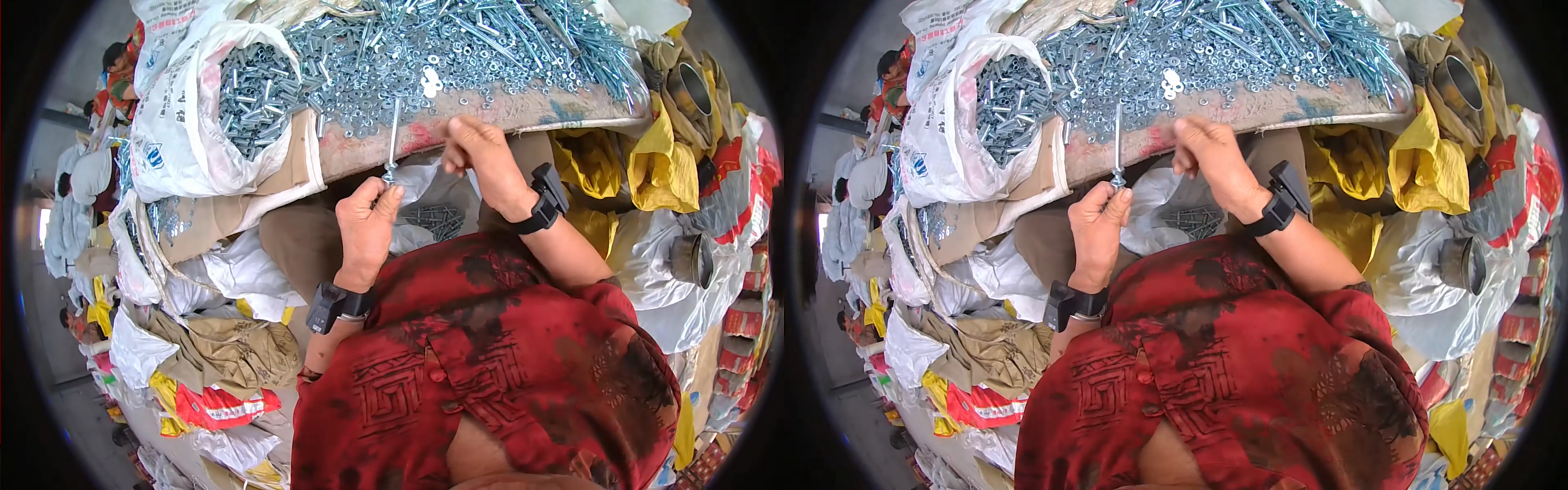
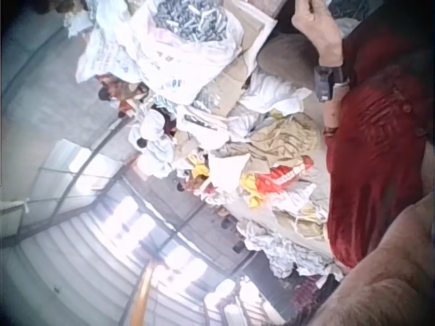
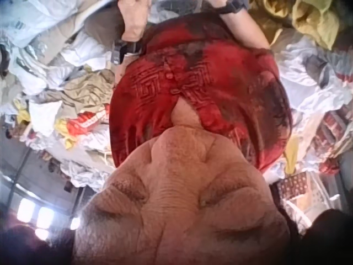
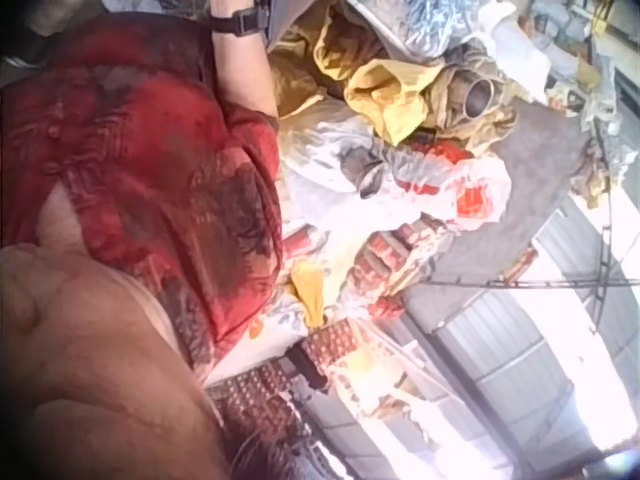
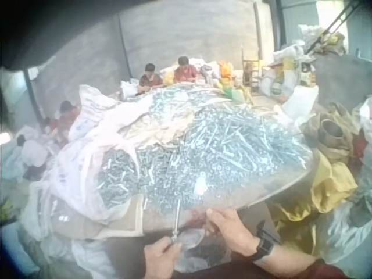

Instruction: The recorder threads washers onto long metal bolts in an industrial setting.

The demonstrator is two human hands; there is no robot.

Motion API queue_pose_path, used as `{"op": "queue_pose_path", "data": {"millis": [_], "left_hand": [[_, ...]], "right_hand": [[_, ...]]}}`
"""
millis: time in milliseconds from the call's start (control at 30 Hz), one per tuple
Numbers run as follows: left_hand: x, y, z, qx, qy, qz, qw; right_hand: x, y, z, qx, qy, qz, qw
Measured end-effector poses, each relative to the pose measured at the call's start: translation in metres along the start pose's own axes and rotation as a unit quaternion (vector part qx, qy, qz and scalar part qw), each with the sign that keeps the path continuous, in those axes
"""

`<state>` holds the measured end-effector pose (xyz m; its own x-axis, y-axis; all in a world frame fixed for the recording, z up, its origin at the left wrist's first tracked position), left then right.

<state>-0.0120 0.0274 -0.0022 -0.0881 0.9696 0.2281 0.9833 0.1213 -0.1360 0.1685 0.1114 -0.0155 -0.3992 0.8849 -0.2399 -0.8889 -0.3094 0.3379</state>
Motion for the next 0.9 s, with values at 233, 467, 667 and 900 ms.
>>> {"op": "queue_pose_path", "data": {"millis": [233,467,667,900], "left_hand": [[-0.014,0.016,-0.015,0.003,-0.021,0.054,0.998],[-0.020,0.015,-0.034,0.174,0.040,-0.038,0.983],[0.001,-0.012,-0.010,0.036,-0.127,-0.067,0.989],[-0.011,0.031,-0.007,0.086,0.027,0.063,0.994]], "right_hand": [[-0.006,0.042,0.000,-0.135,-0.072,0.233,0.960],[-0.035,0.069,-0.001,0.014,-0.067,0.240,0.968],[-0.035,0.030,-0.004,0.123,-0.063,0.081,0.987],[-0.026,0.000,-0.002,-0.058,-0.051,0.002,0.997]]}}
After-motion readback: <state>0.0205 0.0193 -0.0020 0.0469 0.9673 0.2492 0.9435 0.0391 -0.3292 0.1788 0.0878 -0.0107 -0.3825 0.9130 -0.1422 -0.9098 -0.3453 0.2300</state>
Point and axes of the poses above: each hand's wrist, its own x-axis towards the middle knuckle, its own y-axis out of the palm, z = x × y, the point moved 6 cm from there along x, towards the middle knuckle, and after that the axes turned 10 degrees about y, right-handed, at the moved point
